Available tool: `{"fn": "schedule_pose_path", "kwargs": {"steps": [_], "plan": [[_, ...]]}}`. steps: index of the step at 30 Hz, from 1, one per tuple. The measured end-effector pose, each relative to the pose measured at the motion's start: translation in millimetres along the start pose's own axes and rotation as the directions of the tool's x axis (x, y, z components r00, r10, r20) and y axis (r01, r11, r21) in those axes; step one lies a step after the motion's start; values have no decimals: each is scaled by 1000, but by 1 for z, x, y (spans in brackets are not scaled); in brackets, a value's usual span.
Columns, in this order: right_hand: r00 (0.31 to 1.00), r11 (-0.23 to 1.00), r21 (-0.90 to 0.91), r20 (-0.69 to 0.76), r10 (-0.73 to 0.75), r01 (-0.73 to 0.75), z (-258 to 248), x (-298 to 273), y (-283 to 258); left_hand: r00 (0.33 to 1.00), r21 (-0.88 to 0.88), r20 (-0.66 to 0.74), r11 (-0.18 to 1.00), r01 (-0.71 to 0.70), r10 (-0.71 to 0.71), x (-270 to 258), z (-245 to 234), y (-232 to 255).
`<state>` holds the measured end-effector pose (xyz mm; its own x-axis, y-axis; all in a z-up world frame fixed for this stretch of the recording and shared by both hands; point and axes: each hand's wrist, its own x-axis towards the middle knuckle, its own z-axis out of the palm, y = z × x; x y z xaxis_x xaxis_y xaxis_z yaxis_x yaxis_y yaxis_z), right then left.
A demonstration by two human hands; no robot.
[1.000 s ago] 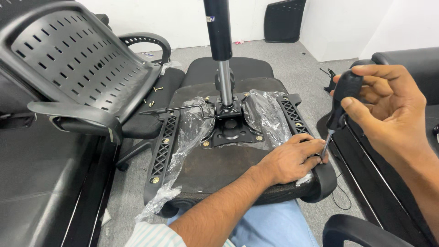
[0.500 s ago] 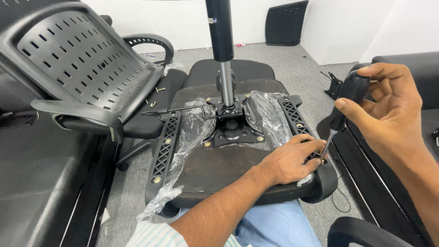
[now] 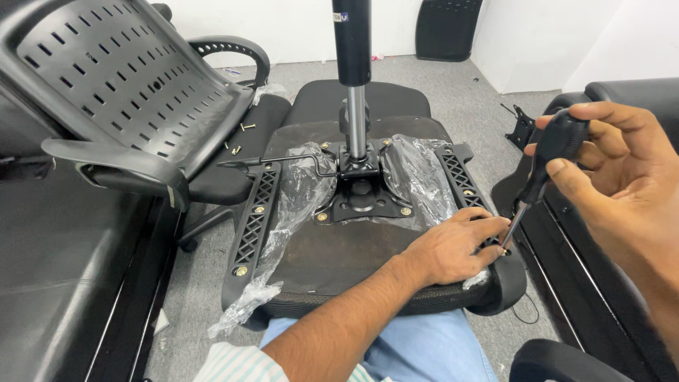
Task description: The person assembles an office chair by attaching the base to the seat and tightening the screws with a screwdriver. They align the base, insert screws, and secure the components while seated.
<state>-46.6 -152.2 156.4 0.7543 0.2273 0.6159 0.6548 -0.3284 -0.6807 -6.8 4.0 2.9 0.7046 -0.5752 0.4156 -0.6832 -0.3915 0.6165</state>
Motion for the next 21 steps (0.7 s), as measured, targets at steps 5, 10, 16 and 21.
{"fn": "schedule_pose_path", "kwargs": {"steps": [5, 10, 16, 21], "plan": [[997, 995, -70, 14, -72, 72, -5, 0, 10, 999, -10, 37, 1000, -15, 15, 0, -4, 5], [995, 987, -137, 49, -83, 89, -9, 1, 22, 997, -3, 82, 1000, 15, -15, 1, -8, 12], [999, 999, 20, 14, -49, 48, -11, -8, 26, 997, -7, 76, 1000, 12, -11, -3, -6, 12], [999, 1000, 15, 26, -27, 26, -13, -17, 32, 997, -20, 79, 1000, 12, -11, -6, 4, 7]]}}
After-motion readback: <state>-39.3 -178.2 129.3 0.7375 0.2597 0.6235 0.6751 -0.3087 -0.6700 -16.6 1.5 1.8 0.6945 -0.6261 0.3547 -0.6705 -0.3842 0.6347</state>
